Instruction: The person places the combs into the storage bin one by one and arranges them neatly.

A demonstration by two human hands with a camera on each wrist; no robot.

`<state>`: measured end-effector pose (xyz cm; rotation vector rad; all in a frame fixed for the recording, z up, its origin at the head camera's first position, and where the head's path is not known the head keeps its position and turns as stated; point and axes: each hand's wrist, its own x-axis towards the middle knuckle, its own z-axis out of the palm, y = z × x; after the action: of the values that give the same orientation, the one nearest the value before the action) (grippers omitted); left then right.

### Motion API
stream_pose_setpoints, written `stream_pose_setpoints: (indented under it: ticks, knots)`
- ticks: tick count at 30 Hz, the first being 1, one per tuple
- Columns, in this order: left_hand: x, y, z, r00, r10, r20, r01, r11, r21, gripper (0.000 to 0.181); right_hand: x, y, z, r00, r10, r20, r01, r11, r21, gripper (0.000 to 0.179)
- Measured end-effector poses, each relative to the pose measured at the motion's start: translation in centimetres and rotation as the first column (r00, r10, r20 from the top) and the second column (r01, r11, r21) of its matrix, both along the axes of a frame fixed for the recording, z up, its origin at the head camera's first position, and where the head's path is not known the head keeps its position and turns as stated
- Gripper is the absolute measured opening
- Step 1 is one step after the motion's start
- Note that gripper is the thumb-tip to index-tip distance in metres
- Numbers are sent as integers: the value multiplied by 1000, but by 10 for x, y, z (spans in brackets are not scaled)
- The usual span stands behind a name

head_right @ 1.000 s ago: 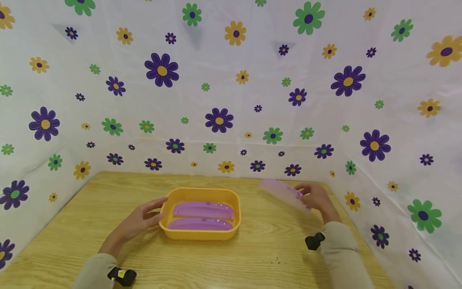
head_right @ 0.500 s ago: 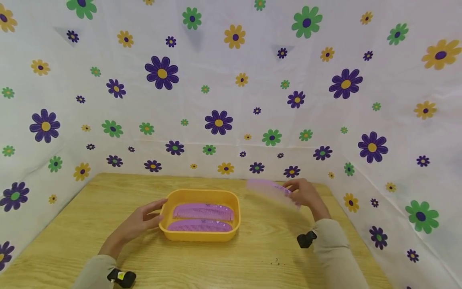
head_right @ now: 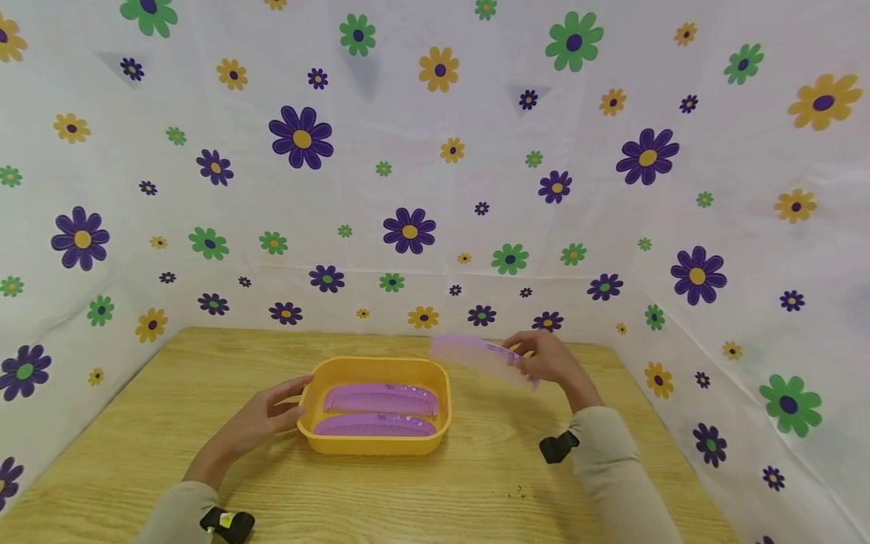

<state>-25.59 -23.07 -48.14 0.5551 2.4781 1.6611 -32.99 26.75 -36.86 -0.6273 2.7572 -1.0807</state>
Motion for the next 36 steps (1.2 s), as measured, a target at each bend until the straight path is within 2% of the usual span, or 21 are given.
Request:
stream_pose_setpoints:
  ticks: [9, 23, 36]
  knots:
    - [0, 0, 0, 999, 13, 29, -13, 1000, 4, 62, -3, -21, 1, 999, 36, 23, -37, 999, 6, 36]
    - [0, 1, 2, 1000, 6, 12, -6, 1000, -4, 61, -4, -43, 3, 995, 90, 43, -92, 995, 33, 34]
    - [0, 0, 1, 1000, 11, 26, -11, 1000, -7, 61, -3, -62, 3, 984, 159, 74, -162, 987, 26, 36]
